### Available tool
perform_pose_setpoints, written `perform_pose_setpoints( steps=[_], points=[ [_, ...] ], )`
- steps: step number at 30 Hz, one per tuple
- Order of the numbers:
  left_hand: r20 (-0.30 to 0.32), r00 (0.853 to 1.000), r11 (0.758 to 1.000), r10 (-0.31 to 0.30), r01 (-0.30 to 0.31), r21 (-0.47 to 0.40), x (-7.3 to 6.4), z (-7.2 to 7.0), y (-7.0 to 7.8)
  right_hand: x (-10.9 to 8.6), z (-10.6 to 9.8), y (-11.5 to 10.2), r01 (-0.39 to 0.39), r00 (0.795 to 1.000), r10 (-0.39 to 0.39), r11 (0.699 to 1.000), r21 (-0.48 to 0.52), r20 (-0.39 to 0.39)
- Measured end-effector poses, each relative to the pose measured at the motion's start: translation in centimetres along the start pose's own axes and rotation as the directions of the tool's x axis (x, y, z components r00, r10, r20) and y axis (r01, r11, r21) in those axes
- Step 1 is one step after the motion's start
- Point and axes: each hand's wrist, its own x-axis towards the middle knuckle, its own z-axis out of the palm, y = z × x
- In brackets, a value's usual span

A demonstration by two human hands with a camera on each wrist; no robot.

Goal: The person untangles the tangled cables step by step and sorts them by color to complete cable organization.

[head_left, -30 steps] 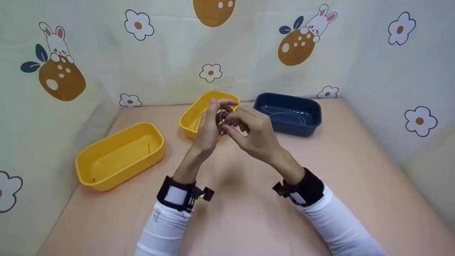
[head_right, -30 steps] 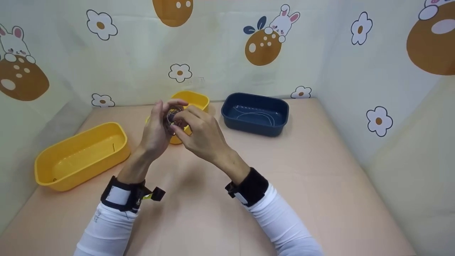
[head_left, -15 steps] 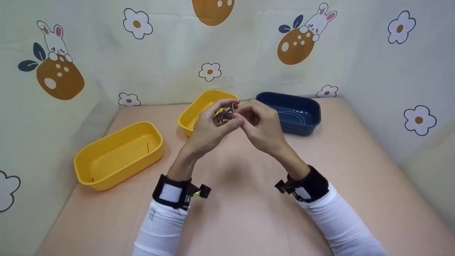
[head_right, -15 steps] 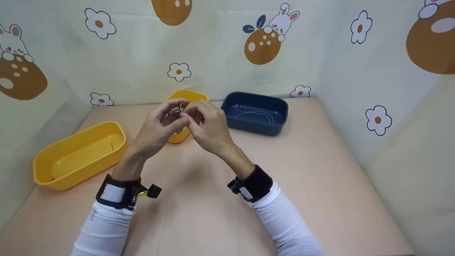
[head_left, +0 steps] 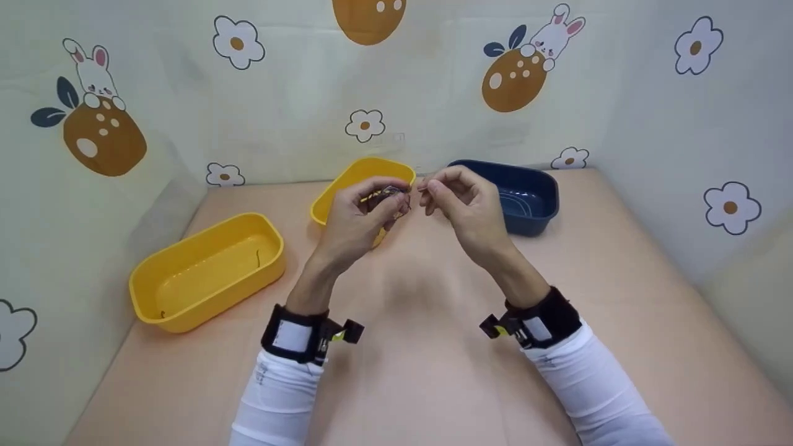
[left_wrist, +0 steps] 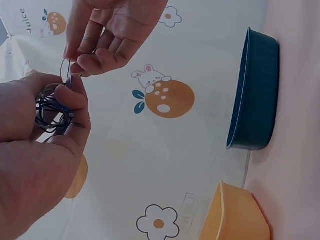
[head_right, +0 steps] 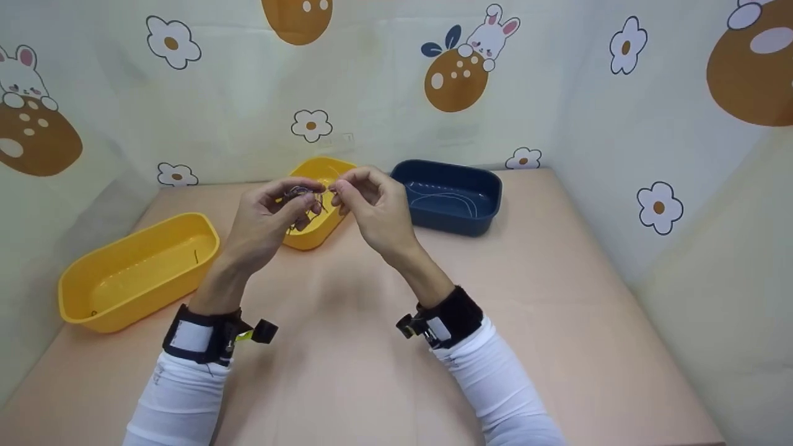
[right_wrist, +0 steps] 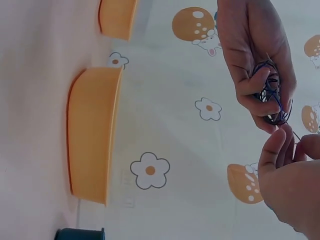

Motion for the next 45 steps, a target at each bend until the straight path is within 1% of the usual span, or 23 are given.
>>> perform_pose_setpoints(
  steps=[2,5,7,9,13,19,22,24,26,28,30,32,33,34,35,36,37,38,39,41,45],
  points=[
    [0.009,1.000,1.000,0.009,-0.009,0.004,0.0,-0.1,0.0,0.0,-0.1,-0.1,-0.048,0.999,0.049,0.993,0.110,-0.008],
    [0.019,1.000,1.000,0.010,-0.009,-0.012,0.0,-0.3,0.0,0.2,-0.3,-0.2,-0.103,0.994,0.109,0.962,0.255,-0.011],
    [0.019,1.000,1.000,0.006,-0.006,-0.029,0.0,-0.4,0.1,0.2,-0.3,-0.2,-0.120,0.991,0.132,0.947,0.299,-0.019],
    [0.010,1.000,0.999,-0.003,0.003,-0.048,0.0,-0.5,0.1,0.3,-0.4,-0.3,-0.124,0.989,0.143,0.939,0.322,-0.038],
    [-0.007,1.000,0.999,-0.007,0.007,-0.042,0.0,-0.7,0.2,0.3,-0.6,-0.3,-0.101,0.985,0.146,0.924,0.369,-0.095],
    [-0.030,0.999,1.000,-0.011,0.010,-0.015,0.0,-0.7,0.2,0.5,-0.5,-0.1,-0.011,0.976,0.098,0.916,0.401,-0.195],
    [-0.052,0.999,1.000,-0.012,0.011,-0.024,0.0,-0.7,0.2,0.6,-0.5,0.0,0.019,0.972,0.080,0.909,0.417,-0.221],
    [-0.067,0.998,0.999,-0.016,0.014,-0.035,0.0,-0.8,0.3,0.7,-0.6,0.1,0.024,0.977,0.071,0.899,0.437,-0.200],
    [-0.082,0.996,0.999,-0.024,0.020,-0.044,0.0,-0.9,0.4,0.6,-0.9,0.1,0.013,0.989,0.054,0.899,0.439,-0.141],
    [-0.097,0.995,0.999,-0.028,0.024,-0.041,0.0,-1.1,0.4,0.6,-1.4,0.0,-0.002,0.998,0.028,0.900,0.436,-0.052],
    [-0.107,0.994,0.999,-0.024,0.020,-0.035,0.0,-1.3,0.5,0.5,-2.1,-0.3,-0.023,0.998,-0.001,0.901,0.433,0.057],
    [-0.104,0.994,1.000,-0.012,0.009,-0.029,0.0,-1.5,0.4,0.4,-2.7,-0.6,-0.044,0.989,-0.019,0.914,0.404,0.149],
    [-0.098,0.995,1.000,-0.002,0.000,-0.021,0.0,-1.6,0.4,0.3,-3.0,-0.7,-0.050,0.983,-0.020,0.926,0.375,0.181],
    [-0.090,0.996,1.000,0.010,-0.011,-0.014,0.0,-1.8,0.3,0.3,-3.2,-0.9,-0.049,0.979,-0.019,0.944,0.326,0.203],
    [-0.077,0.997,1.000,0.023,-0.024,-0.003,0.0,-1.8,0.3,0.2,-3.4,-1.0,-0.038,0.977,-0.018,0.966,0.256,0.213],
    [-0.062,0.997,0.999,0.039,-0.039,0.012,0.0,-1.9,0.2,0.2,-3.6,-1.1,-0.023,0.977,-0.013,0.986,0.165,0.212],
    [-0.047,0.998,0.998,0.053,-0.051,0.029,0.0,-2.0,0.2,0.2,-3.7,-1.2,-0.007,0.979,-0.007,0.998,0.069,0.205],
    [-0.032,0.997,0.997,0.065,-0.064,0.047,0.0,-2.0,0.1,0.2,-3.7,-1.3,0.006,0.981,-0.001,1.000,-0.024,0.196],
    [-0.020,0.997,0.995,0.078,-0.076,0.067,0.0,-2.0,0.1,0.2,-3.7,-1.4,0.012,0.983,0.008,0.994,-0.105,0.185],
    [-0.002,0.995,0.991,0.097,-0.096,0.092,-0.1,-1.9,0.1,0.1,-3.5,-1.5,0.012,0.984,0.027,0.977,-0.214,0.175],
    [0.006,0.992,0.987,0.129,-0.129,0.096,-0.2,-1.6,0.2,0.0,-3.0,-1.6,-0.063,0.975,0.116,0.962,-0.265,0.188]
  ],
)
